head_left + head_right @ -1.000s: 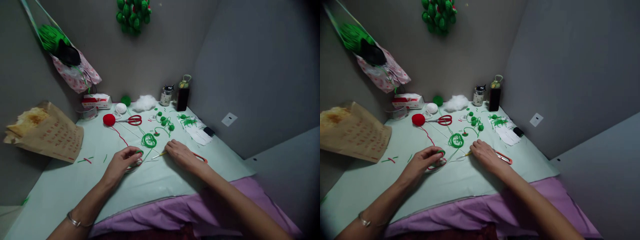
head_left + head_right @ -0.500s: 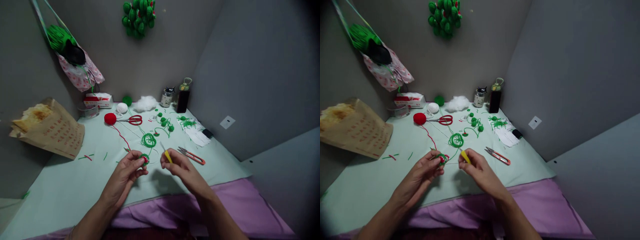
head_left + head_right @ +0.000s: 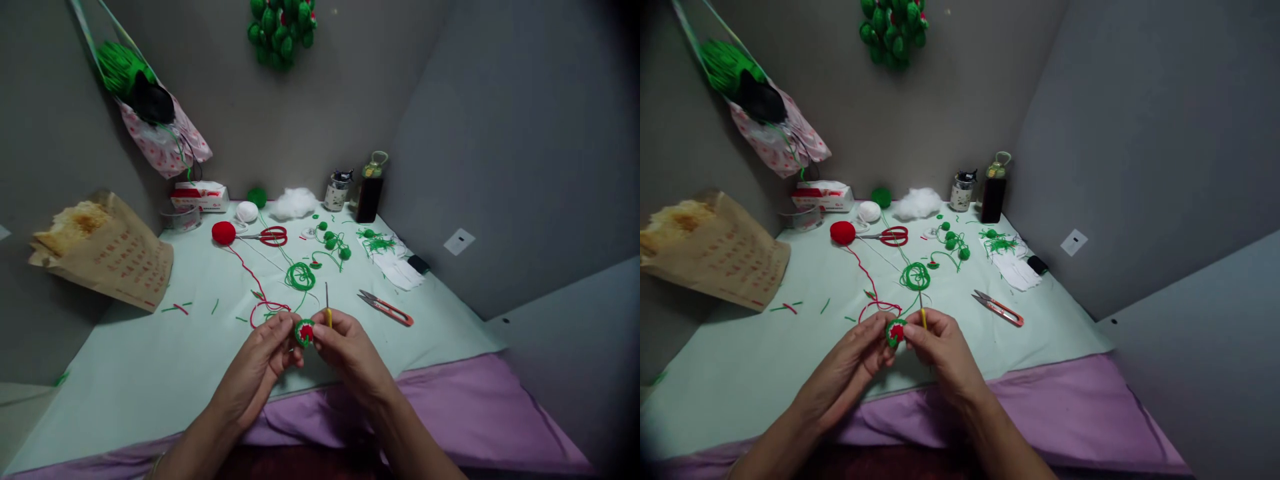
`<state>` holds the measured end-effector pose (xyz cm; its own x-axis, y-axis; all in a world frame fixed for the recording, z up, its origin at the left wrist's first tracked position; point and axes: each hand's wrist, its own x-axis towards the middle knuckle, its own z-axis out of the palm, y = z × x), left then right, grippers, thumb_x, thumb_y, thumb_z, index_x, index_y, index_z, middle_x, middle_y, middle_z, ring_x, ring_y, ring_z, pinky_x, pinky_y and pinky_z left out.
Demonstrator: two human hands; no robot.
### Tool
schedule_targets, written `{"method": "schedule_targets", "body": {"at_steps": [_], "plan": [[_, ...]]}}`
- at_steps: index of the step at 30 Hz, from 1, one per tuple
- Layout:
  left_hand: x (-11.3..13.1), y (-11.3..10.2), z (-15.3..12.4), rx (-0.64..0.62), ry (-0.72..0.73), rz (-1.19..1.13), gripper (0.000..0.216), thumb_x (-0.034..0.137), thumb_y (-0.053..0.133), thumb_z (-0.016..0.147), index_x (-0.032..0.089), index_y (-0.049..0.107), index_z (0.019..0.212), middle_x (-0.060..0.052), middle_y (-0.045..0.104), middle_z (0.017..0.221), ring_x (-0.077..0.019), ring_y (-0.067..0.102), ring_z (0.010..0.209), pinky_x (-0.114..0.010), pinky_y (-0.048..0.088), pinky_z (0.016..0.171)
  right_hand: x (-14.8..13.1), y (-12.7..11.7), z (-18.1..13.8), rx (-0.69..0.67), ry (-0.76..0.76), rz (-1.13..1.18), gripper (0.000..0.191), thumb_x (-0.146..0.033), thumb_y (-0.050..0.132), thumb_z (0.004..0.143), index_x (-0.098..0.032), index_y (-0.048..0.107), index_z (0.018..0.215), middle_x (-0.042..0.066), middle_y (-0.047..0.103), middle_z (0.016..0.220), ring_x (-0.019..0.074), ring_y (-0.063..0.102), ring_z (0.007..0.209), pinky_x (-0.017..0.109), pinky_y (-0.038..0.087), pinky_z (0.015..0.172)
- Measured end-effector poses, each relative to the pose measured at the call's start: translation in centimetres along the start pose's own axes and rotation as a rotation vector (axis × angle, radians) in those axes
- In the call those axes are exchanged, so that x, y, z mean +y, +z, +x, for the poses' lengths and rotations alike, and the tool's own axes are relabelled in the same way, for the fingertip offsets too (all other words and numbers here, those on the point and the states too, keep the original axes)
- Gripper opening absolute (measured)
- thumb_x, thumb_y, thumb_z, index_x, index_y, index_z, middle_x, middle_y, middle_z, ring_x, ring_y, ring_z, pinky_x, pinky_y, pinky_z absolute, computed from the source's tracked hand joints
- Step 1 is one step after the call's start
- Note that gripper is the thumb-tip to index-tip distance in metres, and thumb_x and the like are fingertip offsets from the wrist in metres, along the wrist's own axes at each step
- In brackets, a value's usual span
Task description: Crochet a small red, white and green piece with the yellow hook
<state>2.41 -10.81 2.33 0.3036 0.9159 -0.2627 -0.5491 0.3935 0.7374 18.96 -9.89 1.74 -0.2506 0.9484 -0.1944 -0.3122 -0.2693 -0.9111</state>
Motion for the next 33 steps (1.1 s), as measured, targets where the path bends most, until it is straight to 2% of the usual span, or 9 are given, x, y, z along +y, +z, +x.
{"method": "schedule_targets", "body": {"at_steps": [2,6,10,12,16,22,25,30,33], "plan": [[-0.2,0.1,-0.2,0.000,0.025,-0.003,0.034,0.043,0.088,0.080,0.015,0.076,0.095,0.000,0.065,0.078,-0.0095,0.058,0.066,-0.020,0.053,0.062,0.4,0.4,-0.1,0.066,0.004,0.055,0.044,-0.051,0.090,0.068,-0.018,0.064,0.080,-0.008,0.051,0.056,0.0039,0.026,0.045,0.022,0.014,0.045],[-0.4,0.3,-0.5,0.003,0.071,0.027,0.032,0.027,0.093,0.075,0.017,0.075,0.101,0.000,0.068,0.083,-0.0080,0.058,0.063,-0.019,0.050,0.058,0.8,0.7,-0.4,0.086,-0.001,0.058,0.044,-0.052,0.089,0.070,-0.018,0.064,0.080,-0.009,0.048,0.056,0.0036,0.025,0.045,0.022,0.014,0.044],[-0.3,0.3,-0.7,0.049,0.122,0.056,0.032,0.025,0.086,0.082,0.022,0.075,0.112,0.001,0.069,0.085,-0.0080,0.057,0.061,-0.019,0.049,0.058,0.4,-0.2,-1.1,0.037,-0.115,-0.130,0.042,-0.059,0.066,0.093,-0.017,0.071,0.090,-0.003,0.056,0.068,0.0053,0.030,0.049,0.023,0.022,0.046],[-0.2,0.2,-0.8,0.078,0.147,0.068,0.029,0.025,0.083,0.083,0.022,0.078,0.112,0.001,0.067,0.088,-0.0075,0.057,0.061,-0.019,0.049,0.058,0.0,-0.9,-1.7,0.060,-0.168,-0.260,0.039,-0.054,0.059,0.100,-0.018,0.073,0.098,0.000,0.060,0.076,0.0067,0.037,0.054,0.023,0.027,0.050],[0.0,-0.2,-0.9,0.092,0.139,0.058,0.016,0.025,0.085,0.081,0.019,0.081,0.095,0.000,0.066,0.088,-0.0067,0.056,0.061,-0.018,0.048,0.056,-0.7,-1.6,-2.8,0.035,-0.170,-0.338,0.029,-0.047,0.063,0.100,-0.020,0.073,0.103,0.000,0.062,0.079,0.0089,0.043,0.056,0.024,0.033,0.051],[-0.4,-0.1,-0.7,0.029,0.073,0.124,0.018,0.028,0.083,0.084,0.019,0.078,0.098,0.002,0.063,0.079,-0.0066,0.055,0.059,-0.019,0.049,0.060,-0.8,-0.8,-2.8,0.058,-0.396,-0.494,0.010,-0.031,0.072,0.093,-0.023,0.075,0.099,-0.001,0.060,0.081,0.0123,0.051,0.069,0.025,0.039,0.059],[-0.5,0.1,-0.8,-0.001,0.099,0.169,0.021,0.030,0.084,0.083,0.018,0.076,0.099,0.003,0.063,0.076,-0.0067,0.054,0.057,-0.019,0.049,0.057,-0.7,-0.4,-2.0,0.024,-0.439,-0.535,0.018,-0.026,0.077,0.089,-0.025,0.075,0.107,0.000,0.062,0.087,0.0143,0.058,0.078,0.026,0.042,0.065],[-0.1,0.2,-0.6,-0.018,0.112,0.184,0.027,0.030,0.086,0.081,0.018,0.072,0.101,0.001,0.067,0.085,-0.0053,0.051,0.054,-0.018,0.045,0.052,-0.7,-0.1,-1.1,0.008,-0.436,-0.587,0.012,-0.028,0.077,0.091,-0.024,0.075,0.102,-0.003,0.062,0.084,0.0096,0.042,0.060,0.026,0.033,0.055],[0.2,0.1,-0.3,-0.032,0.110,0.196,0.028,0.030,0.085,0.083,0.019,0.073,0.105,0.000,0.069,0.086,-0.0068,0.054,0.057,-0.018,0.048,0.054,-1.2,-0.7,-1.2,0.008,-0.401,-0.615,0.017,-0.034,0.075,0.092,-0.023,0.071,0.103,-0.001,0.064,0.089,0.0111,0.046,0.062,0.026,0.037,0.056]]}}
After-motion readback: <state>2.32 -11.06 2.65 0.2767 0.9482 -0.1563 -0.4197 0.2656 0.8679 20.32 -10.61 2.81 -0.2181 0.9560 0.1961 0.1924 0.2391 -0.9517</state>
